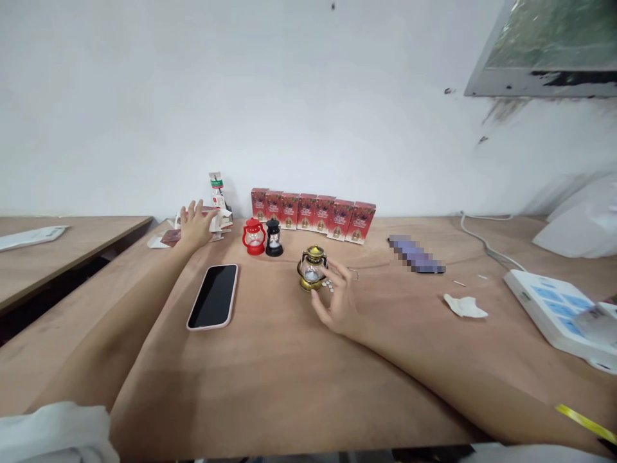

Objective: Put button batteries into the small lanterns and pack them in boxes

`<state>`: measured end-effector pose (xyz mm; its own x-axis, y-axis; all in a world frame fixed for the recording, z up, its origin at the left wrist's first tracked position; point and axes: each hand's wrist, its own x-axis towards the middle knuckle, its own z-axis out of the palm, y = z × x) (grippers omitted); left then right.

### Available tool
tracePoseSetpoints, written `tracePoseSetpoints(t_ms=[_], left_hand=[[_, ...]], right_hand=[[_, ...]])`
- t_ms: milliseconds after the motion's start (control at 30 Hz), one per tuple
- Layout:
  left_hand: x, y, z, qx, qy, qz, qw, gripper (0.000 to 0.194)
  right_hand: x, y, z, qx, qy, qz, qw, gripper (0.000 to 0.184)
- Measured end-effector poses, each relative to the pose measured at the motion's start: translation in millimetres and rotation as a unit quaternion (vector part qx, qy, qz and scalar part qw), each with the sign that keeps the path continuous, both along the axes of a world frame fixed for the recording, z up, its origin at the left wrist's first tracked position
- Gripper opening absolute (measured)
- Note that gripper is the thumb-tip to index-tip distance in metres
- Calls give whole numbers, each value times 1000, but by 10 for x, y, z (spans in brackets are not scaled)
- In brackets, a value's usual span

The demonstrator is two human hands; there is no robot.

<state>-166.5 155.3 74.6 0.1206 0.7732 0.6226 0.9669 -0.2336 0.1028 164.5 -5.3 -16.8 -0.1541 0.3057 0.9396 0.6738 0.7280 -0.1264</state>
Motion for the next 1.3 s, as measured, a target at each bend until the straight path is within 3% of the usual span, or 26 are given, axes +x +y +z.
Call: tracePoseSetpoints(t_ms=[100, 200, 300, 433, 500, 600, 800, 900, 967, 1033, 1067, 1133, 1200, 1300], left_hand=[[-32, 74, 52, 8, 55, 19, 998, 46], [-7, -23, 163, 80, 38, 30, 996, 40], [143, -386, 185, 235, 31, -22, 971, 35], [505, -1156, -85, 345, 164, -182, 906, 14], [687, -1463, -269, 361, 211, -249, 873, 15], [874, -1655, -466, 360, 227, -296, 855, 11], [924, -1618, -622, 326, 193, -268, 886, 10], [906, -1642, -660, 273, 175, -293, 899, 23], [900, -1659, -663, 224, 112, -309, 918, 47], [902, -1666, -640, 166, -8, -307, 937, 78], [908, -1667, -620, 128, -89, -292, 944, 86], [936, -1663, -564, 41, -284, -226, 931, 83], [983, -1652, -497, -53, -479, -126, 867, 64], [1048, -1631, -397, -162, -668, -44, 725, 39]], right_hand=[[6, 15, 5, -3, 15, -15, 1000, 61], [-2, 10, 6, 39, -5, -4, 999, 59], [-16, -1, 15, 141, -39, 36, 989, 51], [-23, -9, 48, 199, -139, 108, 964, 34], [-20, -15, 68, 189, -198, 130, 953, 29], [-11, -31, 97, 177, -255, 140, 940, 27], [5, -43, 141, 182, -296, 171, 922, 17], [4, -35, 148, 180, -299, 172, 921, 17], [4, -32, 141, 188, -286, 174, 923, 25], [7, -37, 128, 198, -264, 170, 929, 30], [10, -42, 120, 200, -253, 163, 933, 32], [15, -57, 108, 203, -238, 145, 939, 31], [13, -72, 105, 218, -224, 135, 940, 29], [-10, -89, 124, 275, -234, 175, 916, 27]])
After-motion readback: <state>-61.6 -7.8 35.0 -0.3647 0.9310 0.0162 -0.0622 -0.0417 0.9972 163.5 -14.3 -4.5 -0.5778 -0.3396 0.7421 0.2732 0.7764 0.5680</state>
